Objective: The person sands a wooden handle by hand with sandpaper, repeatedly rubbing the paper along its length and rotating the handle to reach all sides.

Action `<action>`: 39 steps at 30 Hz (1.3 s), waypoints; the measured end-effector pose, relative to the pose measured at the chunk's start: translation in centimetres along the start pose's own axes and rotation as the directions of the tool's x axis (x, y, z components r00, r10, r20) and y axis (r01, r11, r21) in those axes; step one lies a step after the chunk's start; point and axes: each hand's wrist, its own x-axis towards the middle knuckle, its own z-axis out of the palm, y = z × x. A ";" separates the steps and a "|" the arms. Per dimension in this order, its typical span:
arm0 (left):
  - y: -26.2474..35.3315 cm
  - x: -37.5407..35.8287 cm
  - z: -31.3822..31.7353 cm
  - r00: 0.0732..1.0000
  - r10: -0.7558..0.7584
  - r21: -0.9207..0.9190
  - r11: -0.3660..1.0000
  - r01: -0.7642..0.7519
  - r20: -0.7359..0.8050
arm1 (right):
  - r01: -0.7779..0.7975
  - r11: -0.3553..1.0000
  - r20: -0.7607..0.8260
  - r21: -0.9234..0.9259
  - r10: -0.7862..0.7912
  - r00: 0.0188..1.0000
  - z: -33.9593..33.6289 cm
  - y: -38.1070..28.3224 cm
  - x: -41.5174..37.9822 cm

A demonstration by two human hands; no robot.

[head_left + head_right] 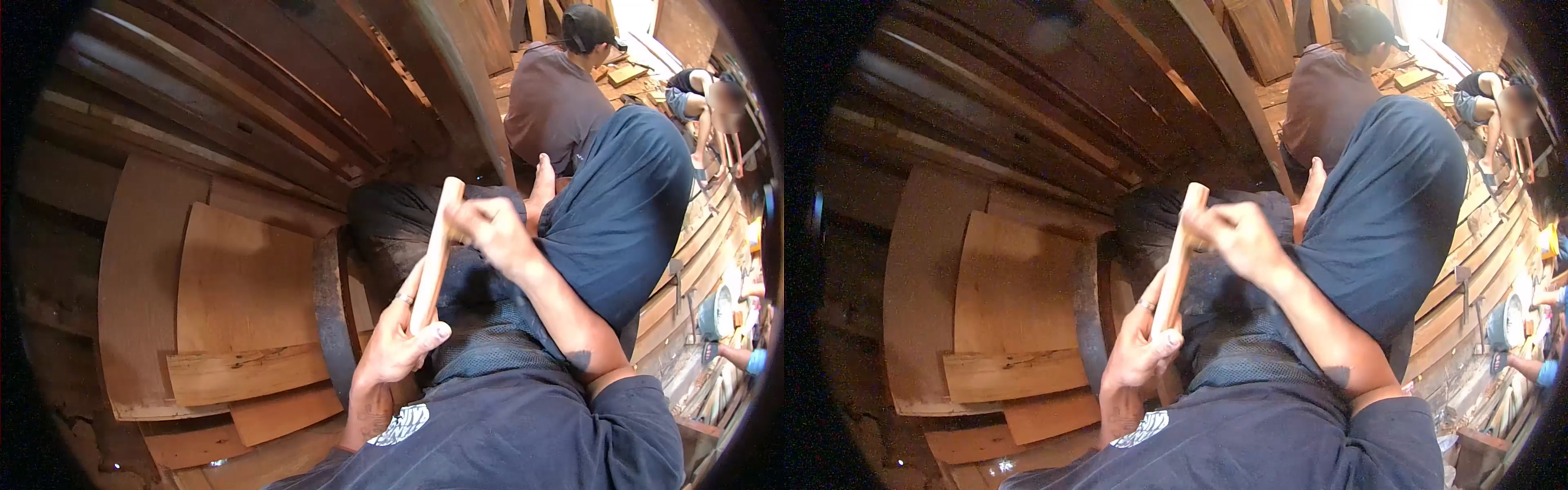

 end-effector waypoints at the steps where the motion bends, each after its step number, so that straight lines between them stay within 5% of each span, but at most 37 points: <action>1: 0.3 -0.2 0.3 0.999 -0.034 0.009 0.999 0.034 -0.002 | 0.009 0.998 -0.032 -0.056 -0.011 0.999 -0.8 -0.1 0.3; 4: 0.7 -0.3 0.6 0.997 -0.074 -0.010 0.997 0.073 -0.031 | 0.100 0.993 0.070 -0.067 -0.095 0.993 0.7 0.5 -1.4; 6: 0.5 -0.4 0.1 0.997 -0.057 -0.051 0.997 0.054 -0.055 | -0.039 0.995 0.371 -0.088 0.069 0.926 1.8 0.5 -2.9; 8: 0.2 -0.4 0.0 0.998 0.025 0.009 1.000 -0.025 -0.053 | -0.023 0.996 0.473 -0.090 0.064 0.879 2.3 0.6 -3.2; 9: 0.1 -0.5 -0.1 0.998 0.049 0.033 0.998 -0.047 -0.043 | 0.090 0.995 0.405 -0.044 -0.064 0.912 2.3 0.5 -2.9; 13: -0.1 -0.5 -0.1 1.000 -0.004 0.024 1.000 0.004 0.013 | 0.134 0.990 -0.134 -0.037 -0.138 0.981 -0.4 -0.2 -0.1; 18: 0.2 -0.6 -0.2 0.988 -0.083 -0.016 0.997 0.081 -0.130 | 0.000 0.997 0.355 -0.078 0.028 0.935 2.2 0.5 -3.1; 20: 0.2 -0.7 -0.1 0.992 -0.055 -0.009 0.998 0.055 -0.113 | 0.039 0.988 0.383 -0.150 0.021 0.923 1.7 0.2 -3.1; 24: 1.0 -0.7 0.4 0.992 -0.126 -0.016 0.992 0.126 -0.020 | 0.073 0.994 -0.046 -0.087 -0.078 0.996 -0.3 -1.8 -0.6; 26: 1.3 -0.6 0.6 0.988 -0.154 -0.036 0.987 0.154 -0.007 | 0.088 0.989 0.019 -0.120 -0.086 0.996 0.0 -2.1 -1.8; 28: 1.3 -0.7 0.3 0.988 -0.142 -0.062 0.988 0.138 -0.059 | -0.001 0.992 0.309 -0.124 0.040 0.950 1.0 -1.5 -3.1; 31: 0.7 -0.8 -0.1 0.984 -0.131 -0.049 0.991 0.126 -0.121 | -0.108 0.993 0.431 -0.050 0.119 0.895 2.1 -1.4 -3.6; 35: 1.0 -0.7 0.2 0.980 -0.182 -0.052 0.983 0.179 -0.080 | 0.069 0.990 -0.103 -0.123 -0.082 0.991 -0.7 -0.1 -0.2; 38: 0.8 -0.6 0.4 0.978 -0.189 -0.039 0.982 0.186 -0.093 | 0.103 0.995 0.033 0.000 -0.103 0.994 0.8 -0.6 -1.7; 39: 1.0 -0.6 0.1 0.976 -0.176 -0.022 0.984 0.174 -0.126 | 0.023 1.000 0.184 -0.020 -0.019 0.983 1.7 -1.7 -2.8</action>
